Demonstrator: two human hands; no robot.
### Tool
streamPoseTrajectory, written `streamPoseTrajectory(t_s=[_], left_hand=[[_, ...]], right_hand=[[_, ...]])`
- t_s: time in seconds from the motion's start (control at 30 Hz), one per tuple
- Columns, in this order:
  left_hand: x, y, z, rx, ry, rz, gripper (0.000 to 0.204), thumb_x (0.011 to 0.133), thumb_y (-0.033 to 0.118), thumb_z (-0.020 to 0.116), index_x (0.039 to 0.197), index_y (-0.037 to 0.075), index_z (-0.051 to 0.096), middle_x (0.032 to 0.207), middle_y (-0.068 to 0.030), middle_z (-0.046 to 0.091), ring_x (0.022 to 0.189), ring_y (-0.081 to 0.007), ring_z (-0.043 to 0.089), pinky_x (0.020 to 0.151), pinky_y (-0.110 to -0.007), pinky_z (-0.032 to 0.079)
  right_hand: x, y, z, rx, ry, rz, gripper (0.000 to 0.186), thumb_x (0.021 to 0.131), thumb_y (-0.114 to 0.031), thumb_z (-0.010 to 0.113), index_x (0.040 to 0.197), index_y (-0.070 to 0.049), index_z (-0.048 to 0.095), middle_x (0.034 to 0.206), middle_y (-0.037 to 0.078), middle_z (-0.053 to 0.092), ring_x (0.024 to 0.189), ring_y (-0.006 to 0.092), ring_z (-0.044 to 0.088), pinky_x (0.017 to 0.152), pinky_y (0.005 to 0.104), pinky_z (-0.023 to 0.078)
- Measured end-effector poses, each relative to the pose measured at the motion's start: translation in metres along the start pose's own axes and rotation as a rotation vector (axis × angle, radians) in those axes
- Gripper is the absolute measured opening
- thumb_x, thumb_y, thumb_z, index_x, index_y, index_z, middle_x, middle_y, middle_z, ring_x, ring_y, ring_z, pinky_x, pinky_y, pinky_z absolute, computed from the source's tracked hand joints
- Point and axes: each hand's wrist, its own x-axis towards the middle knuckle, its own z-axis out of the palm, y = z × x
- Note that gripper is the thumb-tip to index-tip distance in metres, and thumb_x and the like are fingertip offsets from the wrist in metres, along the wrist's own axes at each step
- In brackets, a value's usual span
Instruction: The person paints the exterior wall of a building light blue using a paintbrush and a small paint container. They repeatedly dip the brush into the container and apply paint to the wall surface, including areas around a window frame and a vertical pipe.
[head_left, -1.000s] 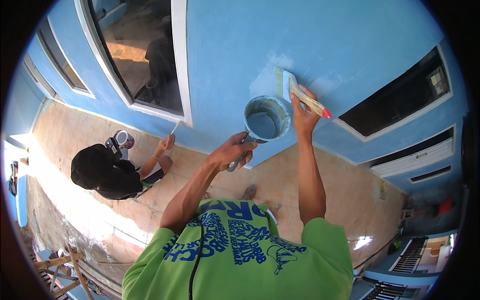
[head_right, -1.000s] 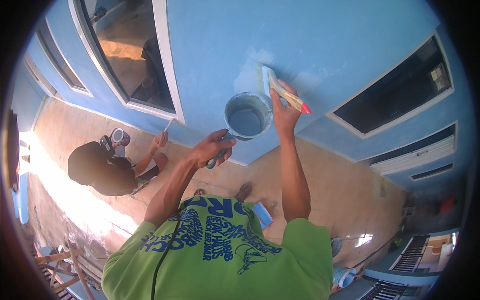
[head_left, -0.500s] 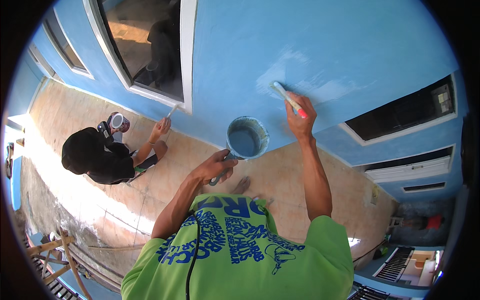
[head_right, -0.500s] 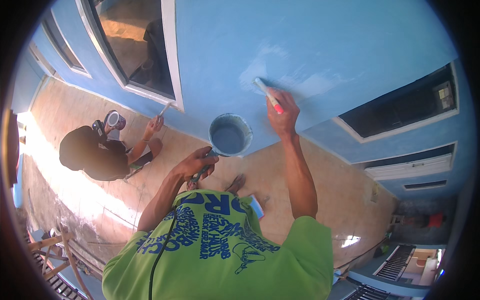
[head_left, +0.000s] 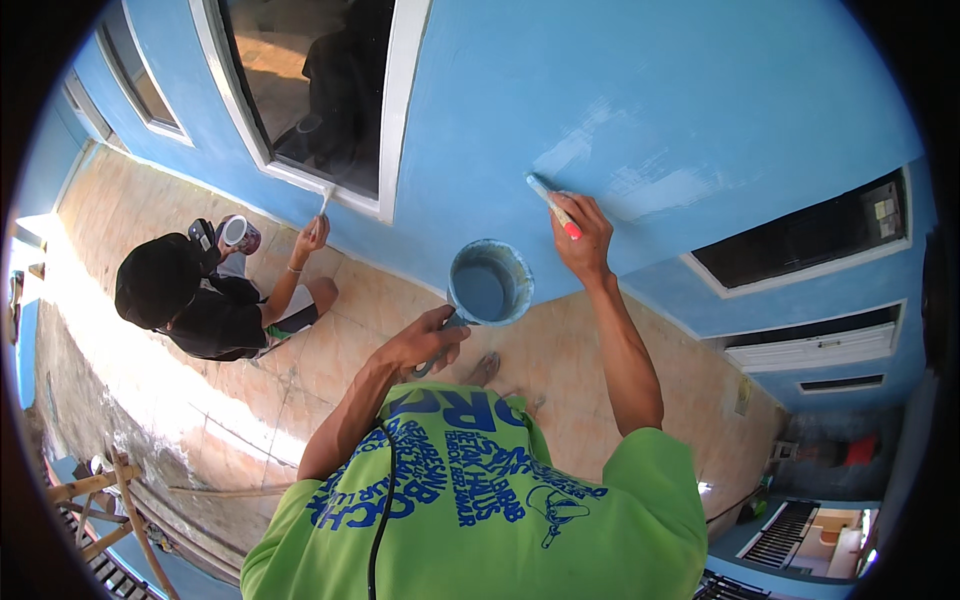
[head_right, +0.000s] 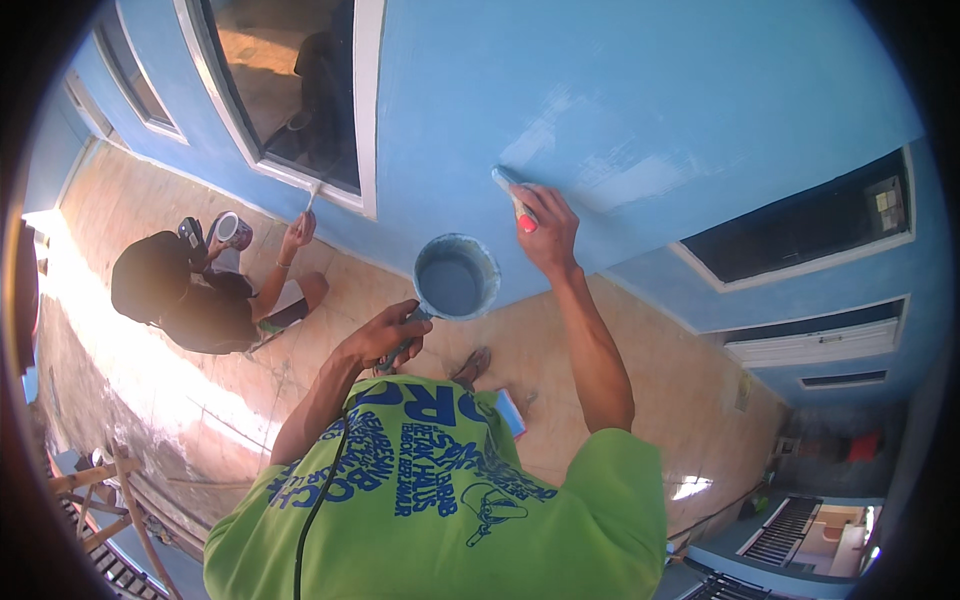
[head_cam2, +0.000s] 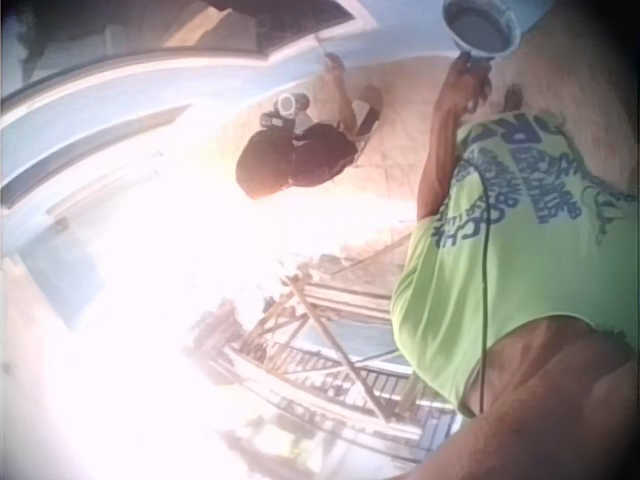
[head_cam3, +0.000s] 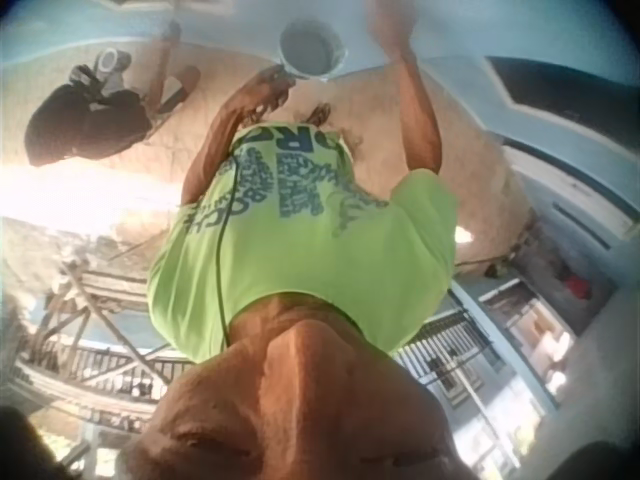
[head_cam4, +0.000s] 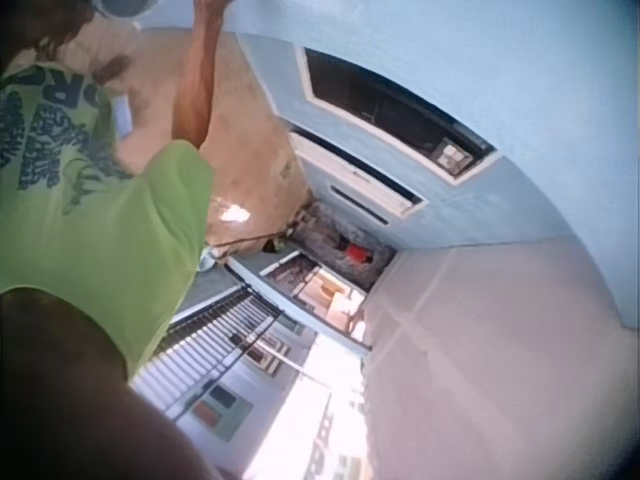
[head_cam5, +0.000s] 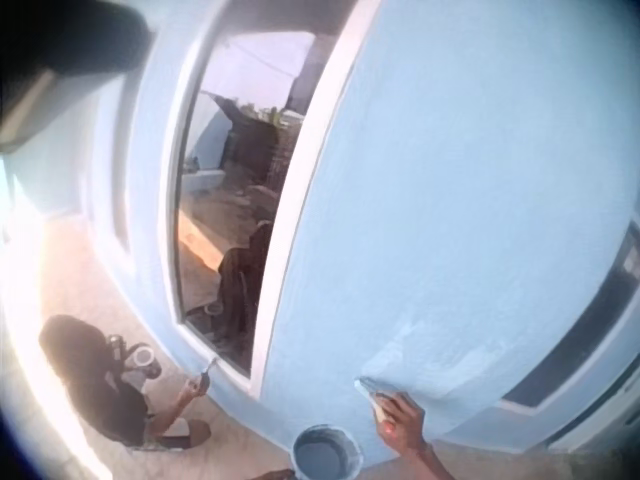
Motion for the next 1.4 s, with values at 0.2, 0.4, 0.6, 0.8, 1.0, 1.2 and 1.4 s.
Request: streamPoseTrajectory(t_s=[0.2, 0.4, 0.6, 0.8, 1.0, 1.2, 1.4], left_hand=[[-0.008, -0.003, -0.005, -0.008, 0.010, 0.015, 0.030, 0.102, 0.021, 0.061, 0.122, -0.001, 0.056, 0.068, -0.0054, 0.058, 0.048, -0.0122, 0.051, 0.044, -0.028, 0.038], [-0.011, -0.010, -0.008, -0.004, 0.013, 0.028, 0.031, 0.102, 0.021, 0.061, 0.123, -0.001, 0.054, 0.068, -0.0053, 0.058, 0.048, -0.0120, 0.051, 0.044, -0.028, 0.039], [-0.013, -0.025, -0.017, 0.008, 0.021, 0.023, 0.036, 0.101, 0.021, 0.063, 0.125, -0.002, 0.052, 0.068, -0.0054, 0.059, 0.047, -0.0117, 0.051, 0.043, -0.026, 0.039], [-0.014, -0.031, -0.018, 0.008, 0.043, 0.006, 0.042, 0.100, 0.021, 0.064, 0.131, -0.003, 0.050, 0.069, -0.0054, 0.059, 0.049, -0.0117, 0.051, 0.046, -0.026, 0.041], [-0.014, -0.036, -0.021, 0.012, 0.042, 0.004, 0.048, 0.100, 0.021, 0.065, 0.137, -0.004, 0.048, 0.069, -0.0048, 0.059, 0.050, -0.0116, 0.051, 0.046, -0.027, 0.041], [-0.021, -0.036, -0.020, 0.028, 0.026, 0.008, 0.050, 0.099, 0.021, 0.065, 0.139, -0.004, 0.047, 0.069, -0.0047, 0.058, 0.050, -0.0116, 0.051, 0.047, -0.026, 0.041], [-0.027, -0.034, -0.019, 0.040, 0.045, 0.019, 0.046, 0.099, 0.022, 0.065, 0.135, -0.002, 0.049, 0.069, -0.0050, 0.059, 0.050, -0.0116, 0.051, 0.047, -0.027, 0.041]], right_hand=[[0.060, -0.007, -0.029, -0.139, 0.403, -0.138, 0.030, 0.083, 0.007, 0.076, 0.110, -0.006, 0.071, 0.105, 0.012, 0.072, 0.091, 0.0306, 0.069, 0.076, 0.0406, 0.057], [0.036, -0.015, -0.015, -0.014, 0.237, -0.162, 0.034, 0.082, 0.007, 0.076, 0.112, -0.008, 0.073, 0.105, 0.010, 0.072, 0.091, 0.0290, 0.070, 0.075, 0.0379, 0.058], [0.073, 0.000, -0.030, -0.109, 0.364, -0.107, 0.032, 0.083, 0.007, 0.076, 0.112, -0.005, 0.070, 0.105, 0.012, 0.071, 0.092, 0.0311, 0.069, 0.076, 0.0406, 0.058], [0.117, -0.023, -0.046, -0.265, 0.698, -0.151, 0.034, 0.084, 0.007, 0.073, 0.116, -0.005, 0.072, 0.114, 0.013, 0.068, 0.099, 0.0303, 0.063, 0.081, 0.0410, 0.055], [0.024, -0.031, 0.038, -0.376, 0.107, -0.060, 0.044, 0.078, -0.006, 0.070, 0.119, -0.023, 0.078, 0.114, 0.004, 0.064, 0.102, 0.0280, 0.061, 0.086, 0.0395, 0.050], [0.072, -0.036, 0.006, -0.106, 0.222, 0.030, 0.041, 0.080, 0.004, 0.072, 0.115, -0.017, 0.077, 0.104, 0.007, 0.063, 0.092, 0.0275, 0.063, 0.075, 0.0386, 0.054], [0.143, -0.031, -0.055, -0.303, 0.581, -0.096, 0.037, 0.085, 0.003, 0.069, 0.115, -0.016, 0.077, 0.112, 0.008, 0.060, 0.094, 0.0248, 0.058, 0.078, 0.0366, 0.049]])
